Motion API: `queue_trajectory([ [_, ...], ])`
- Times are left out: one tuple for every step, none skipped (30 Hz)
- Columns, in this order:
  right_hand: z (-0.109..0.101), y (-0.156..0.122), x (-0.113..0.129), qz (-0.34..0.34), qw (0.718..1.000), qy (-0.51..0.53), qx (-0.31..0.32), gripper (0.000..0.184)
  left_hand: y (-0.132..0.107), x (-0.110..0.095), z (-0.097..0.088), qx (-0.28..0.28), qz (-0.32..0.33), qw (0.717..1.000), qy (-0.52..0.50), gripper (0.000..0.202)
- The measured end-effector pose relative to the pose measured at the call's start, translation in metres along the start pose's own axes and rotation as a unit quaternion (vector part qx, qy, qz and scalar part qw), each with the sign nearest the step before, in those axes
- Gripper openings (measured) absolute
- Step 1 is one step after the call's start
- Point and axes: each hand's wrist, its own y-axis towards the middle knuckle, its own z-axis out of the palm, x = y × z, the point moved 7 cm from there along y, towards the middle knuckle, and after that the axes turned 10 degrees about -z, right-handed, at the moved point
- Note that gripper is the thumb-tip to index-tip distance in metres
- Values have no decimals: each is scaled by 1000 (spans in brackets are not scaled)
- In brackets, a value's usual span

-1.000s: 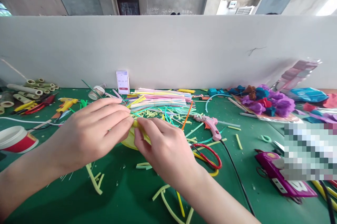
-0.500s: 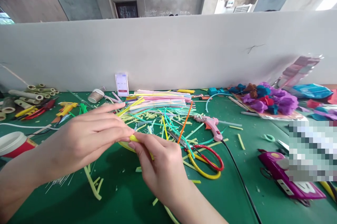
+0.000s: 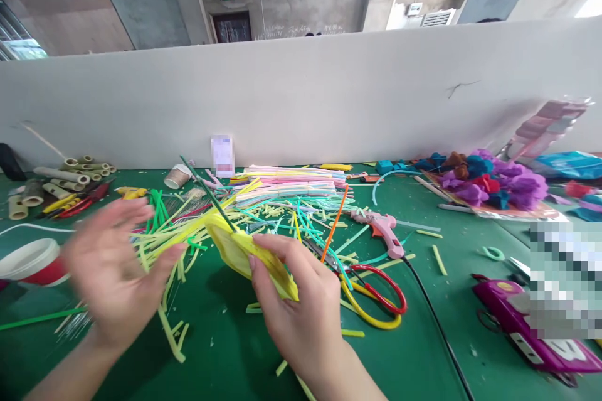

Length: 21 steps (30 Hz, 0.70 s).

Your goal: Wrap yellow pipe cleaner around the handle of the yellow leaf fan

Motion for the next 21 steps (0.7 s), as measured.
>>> queue_trajectory([
  [1, -1, -3, 21, 1000, 22, 3, 16, -8, 20, 7, -16, -87, 995, -52, 88],
  [2, -2, -6, 42, 998, 49, 6, 15, -14, 36, 21, 17, -156, 982, -106, 93],
  [4, -3, -9, 61, 995, 80, 8, 14, -20, 48, 39, 76, -216, 958, -171, 92],
  [6, -3, -11, 76, 991, 111, 9, 14, -25, 55, 56, 140, -268, 927, -224, 89],
  [7, -4, -12, 87, 986, 141, 7, 13, -28, 58, 70, 198, -308, 891, -267, 84],
  [8, -4, -13, 95, 981, 168, 2, 12, -30, 57, 79, 243, -337, 859, -299, 75],
  [8, -5, -13, 101, 977, 189, -4, 10, -31, 55, 83, 270, -354, 837, -317, 64],
  [8, -5, -13, 105, 973, 204, -7, 9, -29, 52, 84, 283, -358, 828, -326, 55],
  [9, -5, -13, 106, 971, 213, -10, 8, -27, 48, 82, 290, -350, 828, -328, 45],
  [9, -5, -12, 106, 971, 216, -12, 7, -26, 43, 80, 294, -335, 834, -326, 36],
  [9, -5, -11, 103, 971, 216, -14, 7, -26, 38, 79, 298, -318, 840, -323, 29],
  [9, -5, -10, 96, 972, 214, -17, 8, -27, 35, 78, 303, -305, 844, -321, 25],
  [8, -5, -10, 90, 973, 212, -21, 9, -29, 33, 78, 308, -300, 845, -318, 24],
  [8, -5, -10, 84, 974, 210, -26, 10, -33, 34, 79, 310, -304, 844, -314, 25],
  [9, -5, -12, 80, 975, 207, -29, 10, -37, 36, 80, 307, -317, 842, -309, 28],
  [10, -6, -14, 80, 976, 203, -26, 11, -41, 41, 82, 298, -337, 840, -304, 30],
  [12, -6, -18, 84, 977, 196, -20, 13, -45, 47, 84, 287, -363, 834, -299, 32],
  [14, -7, -23, 89, 978, 190, -9, 15, -49, 54, 87, 274, -391, 826, -299, 33],
  [17, -8, -28, 93, 978, 186, 3, 22, -52, 60, 89, 258, -419, 815, -305, 33],
  [19, -8, -33, 93, 979, 182, 12, 32, -54, 66, 91, 238, -444, 804, -317, 35],
  [21, -9, -38, 91, 980, 178, 18, 44, -55, 71, 92, 215, -462, 795, -330, 37],
])
